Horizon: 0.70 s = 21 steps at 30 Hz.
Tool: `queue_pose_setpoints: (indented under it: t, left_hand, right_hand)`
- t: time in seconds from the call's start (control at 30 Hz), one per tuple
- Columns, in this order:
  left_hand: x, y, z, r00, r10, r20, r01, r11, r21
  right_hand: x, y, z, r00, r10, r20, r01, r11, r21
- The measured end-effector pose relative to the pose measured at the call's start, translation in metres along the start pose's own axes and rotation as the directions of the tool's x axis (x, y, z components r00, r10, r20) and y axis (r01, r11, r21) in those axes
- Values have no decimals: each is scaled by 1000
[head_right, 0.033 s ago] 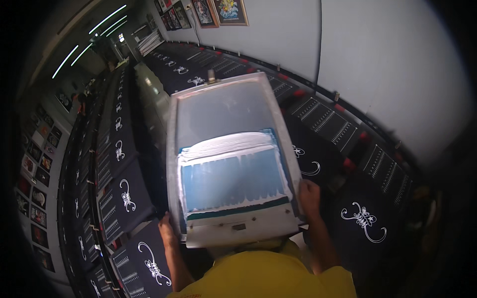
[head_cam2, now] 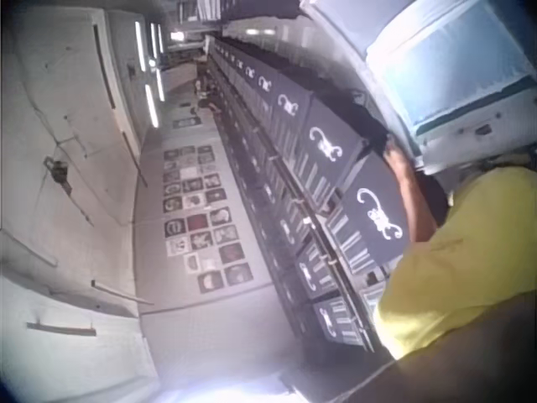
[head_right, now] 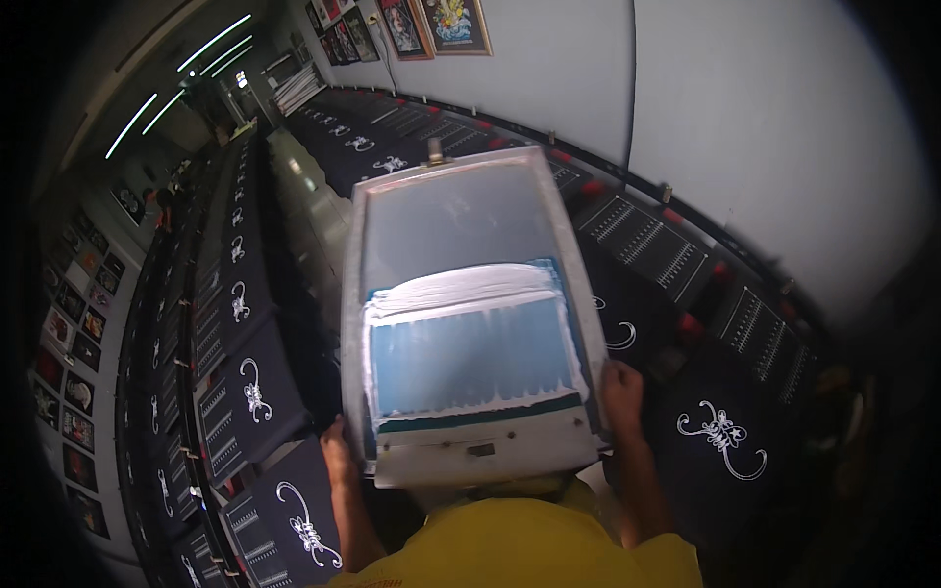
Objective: The person performs screen printing by aligning a mesh frame over black t-shirts and using a squeegee to apply white ink.
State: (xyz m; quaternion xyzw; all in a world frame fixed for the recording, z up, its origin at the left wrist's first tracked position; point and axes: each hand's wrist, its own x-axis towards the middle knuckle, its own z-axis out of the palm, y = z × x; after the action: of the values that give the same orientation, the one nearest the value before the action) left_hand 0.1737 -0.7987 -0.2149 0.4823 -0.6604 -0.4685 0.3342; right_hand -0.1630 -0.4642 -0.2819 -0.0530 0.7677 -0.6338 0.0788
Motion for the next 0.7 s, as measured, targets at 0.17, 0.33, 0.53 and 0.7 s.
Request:
queue_pose_setpoints:
  t: [0.17, 0.33, 0.53, 0.7]
  left_hand:
    - [66, -39, 63, 975, 109, 196, -143, 975, 172]
    - [83, -35, 108, 778, 407, 479, -531, 833, 154]
    - [108, -39, 146, 654, 328, 681, -332, 934, -131]
    - [141, -37, 183, 593, 97, 799, 66, 983, -169]
  right_hand:
    - [-40, 24, -61, 959, 8, -282, -20, 999, -42]
    - [-98, 44, -87, 860, 91, -501, -113, 994, -13]
    - [-161, 5, -70, 730, 160, -664, -219, 976, -6]
    - [-189, -3, -49, 609, 130, -783, -284, 957, -62]
